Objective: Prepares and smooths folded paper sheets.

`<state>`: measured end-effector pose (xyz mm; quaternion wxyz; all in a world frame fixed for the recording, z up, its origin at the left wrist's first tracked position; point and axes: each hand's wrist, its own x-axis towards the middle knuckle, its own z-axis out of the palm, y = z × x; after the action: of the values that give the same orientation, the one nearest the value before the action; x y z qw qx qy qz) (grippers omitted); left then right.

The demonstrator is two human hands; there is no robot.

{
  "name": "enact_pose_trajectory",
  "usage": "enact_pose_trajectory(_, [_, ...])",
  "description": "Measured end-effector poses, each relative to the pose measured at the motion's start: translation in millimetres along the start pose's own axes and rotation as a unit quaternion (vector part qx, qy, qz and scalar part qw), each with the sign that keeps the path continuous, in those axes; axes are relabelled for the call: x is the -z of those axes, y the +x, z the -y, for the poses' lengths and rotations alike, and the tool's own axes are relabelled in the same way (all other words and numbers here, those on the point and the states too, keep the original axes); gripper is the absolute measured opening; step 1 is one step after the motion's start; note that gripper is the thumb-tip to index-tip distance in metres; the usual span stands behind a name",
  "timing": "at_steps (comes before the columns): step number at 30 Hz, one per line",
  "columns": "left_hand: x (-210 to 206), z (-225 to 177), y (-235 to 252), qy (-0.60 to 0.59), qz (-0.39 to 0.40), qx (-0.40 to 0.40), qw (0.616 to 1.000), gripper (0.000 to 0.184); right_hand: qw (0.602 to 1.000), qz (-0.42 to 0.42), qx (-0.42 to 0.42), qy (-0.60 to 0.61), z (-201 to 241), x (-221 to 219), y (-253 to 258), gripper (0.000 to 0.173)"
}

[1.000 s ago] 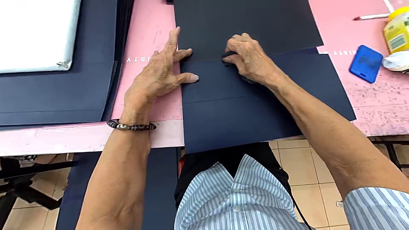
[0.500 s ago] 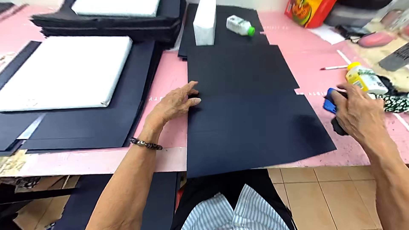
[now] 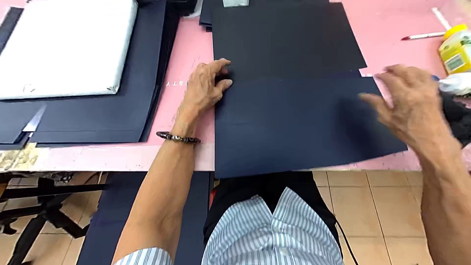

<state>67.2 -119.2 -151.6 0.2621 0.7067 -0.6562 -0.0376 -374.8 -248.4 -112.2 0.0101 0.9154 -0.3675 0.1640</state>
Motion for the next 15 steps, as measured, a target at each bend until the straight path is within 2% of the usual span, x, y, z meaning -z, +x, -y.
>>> enact_pose_trajectory(4, [-3,2,1,-0.002,-0.041,-0.010,0.999,0.046,0.991,-0.003,0.116,0.060,37,-40,52,0.056])
enact_pose_trajectory(7, [0,-5,-5,-0.018,-0.042,-0.013,0.999,0.048,0.983,-0.004,0.161,0.089,55,-64,76,0.062])
enact_pose_trajectory(10, [3,-10,-8,-0.018,-0.035,-0.008,0.999,0.051,0.981,-0.014,0.171,0.089,62,-83,81,0.067])
enact_pose_trajectory(15, [2,0,0,-0.023,-0.014,-0.006,1.000,0.057,0.983,-0.034,0.149,0.101,58,-95,79,0.055])
